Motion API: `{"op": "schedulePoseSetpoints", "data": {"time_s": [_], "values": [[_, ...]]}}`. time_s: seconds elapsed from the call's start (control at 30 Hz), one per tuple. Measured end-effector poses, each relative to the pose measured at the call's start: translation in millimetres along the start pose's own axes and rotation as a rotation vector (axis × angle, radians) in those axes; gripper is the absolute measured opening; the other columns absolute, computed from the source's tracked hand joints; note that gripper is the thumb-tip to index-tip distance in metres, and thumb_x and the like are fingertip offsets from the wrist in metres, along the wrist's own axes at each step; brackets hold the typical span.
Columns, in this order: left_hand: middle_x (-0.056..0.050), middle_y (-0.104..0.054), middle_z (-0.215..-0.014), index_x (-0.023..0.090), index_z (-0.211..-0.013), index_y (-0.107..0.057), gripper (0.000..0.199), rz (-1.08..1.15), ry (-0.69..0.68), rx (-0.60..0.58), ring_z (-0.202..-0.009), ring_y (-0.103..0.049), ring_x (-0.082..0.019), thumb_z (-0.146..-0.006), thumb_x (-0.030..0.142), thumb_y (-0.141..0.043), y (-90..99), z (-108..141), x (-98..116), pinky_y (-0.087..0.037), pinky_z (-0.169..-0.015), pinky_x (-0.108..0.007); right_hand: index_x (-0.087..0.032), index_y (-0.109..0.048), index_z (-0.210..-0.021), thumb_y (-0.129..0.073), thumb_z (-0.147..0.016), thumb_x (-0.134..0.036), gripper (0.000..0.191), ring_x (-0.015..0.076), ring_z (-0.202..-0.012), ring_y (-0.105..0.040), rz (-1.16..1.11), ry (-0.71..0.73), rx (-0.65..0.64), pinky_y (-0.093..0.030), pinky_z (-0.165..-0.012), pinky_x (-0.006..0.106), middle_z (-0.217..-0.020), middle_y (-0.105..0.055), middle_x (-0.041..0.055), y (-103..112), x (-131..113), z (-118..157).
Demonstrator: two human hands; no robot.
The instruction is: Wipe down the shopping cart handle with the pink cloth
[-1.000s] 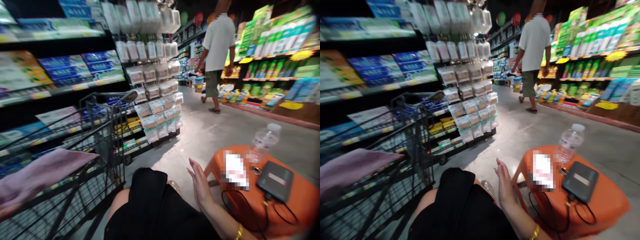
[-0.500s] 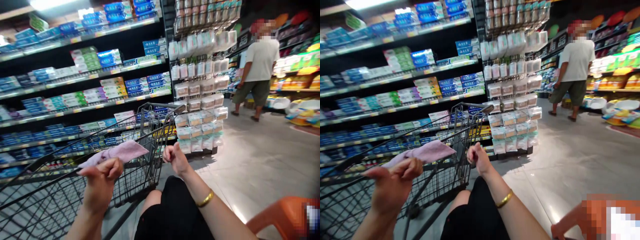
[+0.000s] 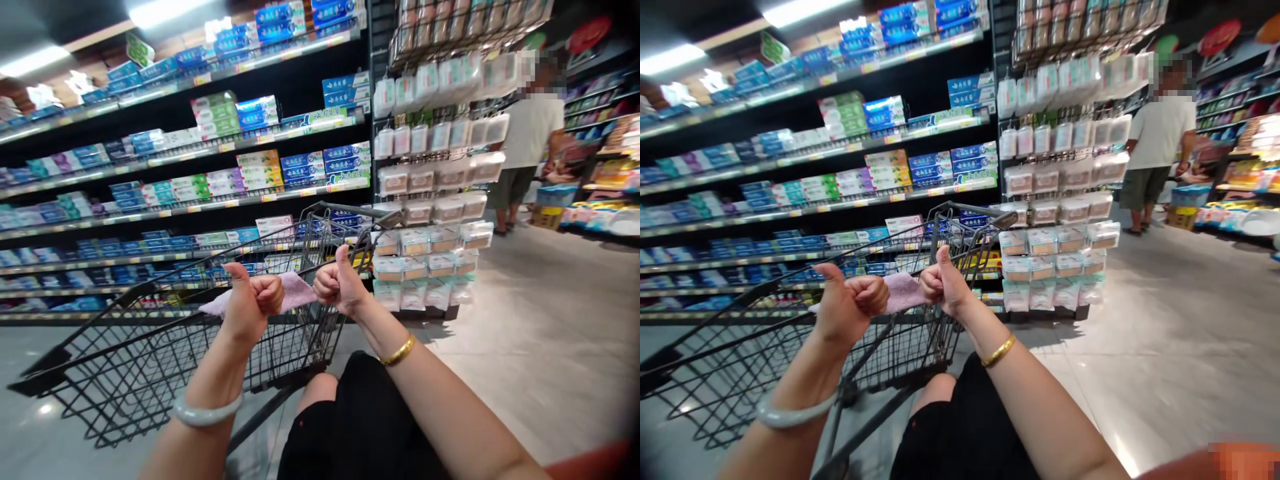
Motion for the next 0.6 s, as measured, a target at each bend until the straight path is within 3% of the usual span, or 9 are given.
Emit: {"op": "schedulePoseSetpoints", "data": {"time_s": [0.33, 0.5, 0.6], "values": [[0.005, -0.016, -0.047, 0.024, -0.048, -0.027, 0.084, 0.017, -0.032, -0.038, -0.044, -0.016, -0.009, -0.063, 0.105, -0.015, 2.8, -2, 4, -0.014, -0.045, -0.029, -0.026, -0.028, -0.044, -0.034, -0.069, -0.105, 0.084, 0.0057, -0.039, -0.018, 0.011, 0.032, -0.023, -0.013, -0.041, 0.025, -0.04, -0.022, -0.0089, -1, -13, -4], [0.006, -0.015, -0.048, 0.024, -0.048, -0.024, 0.083, -0.008, -0.009, -0.006, -0.044, -0.014, -0.008, -0.063, 0.106, -0.018, -1.2, 4, -17, -0.011, -0.045, -0.028, -0.025, -0.026, -0.045, -0.027, -0.069, -0.106, 0.085, 0.0063, -0.039, -0.015, 0.041, -0.024, 0.026, -0.012, -0.042, 0.025, -0.041, -0.021, -0.0089, 4, 12, 3], [0.005, -0.017, -0.048, 0.025, -0.049, -0.026, 0.083, -0.067, -0.028, 0.068, -0.045, -0.014, -0.009, -0.067, 0.104, -0.014, 6.6, 17, -27, -0.012, -0.045, -0.028, -0.025, -0.028, -0.048, -0.025, -0.077, -0.101, 0.081, 0.0089, -0.044, -0.023, 0.333, 0.04, 0.183, -0.022, -0.046, 0.026, -0.044, -0.025, -0.007, 4, 29, 2]]}}
Point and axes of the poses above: each hand's wrist, its own z-axis away from the middle knuckle, its own y-axis out of the back of the hand, x = y × z, the point moved 3 cm from there along -z, towards the middle knuckle
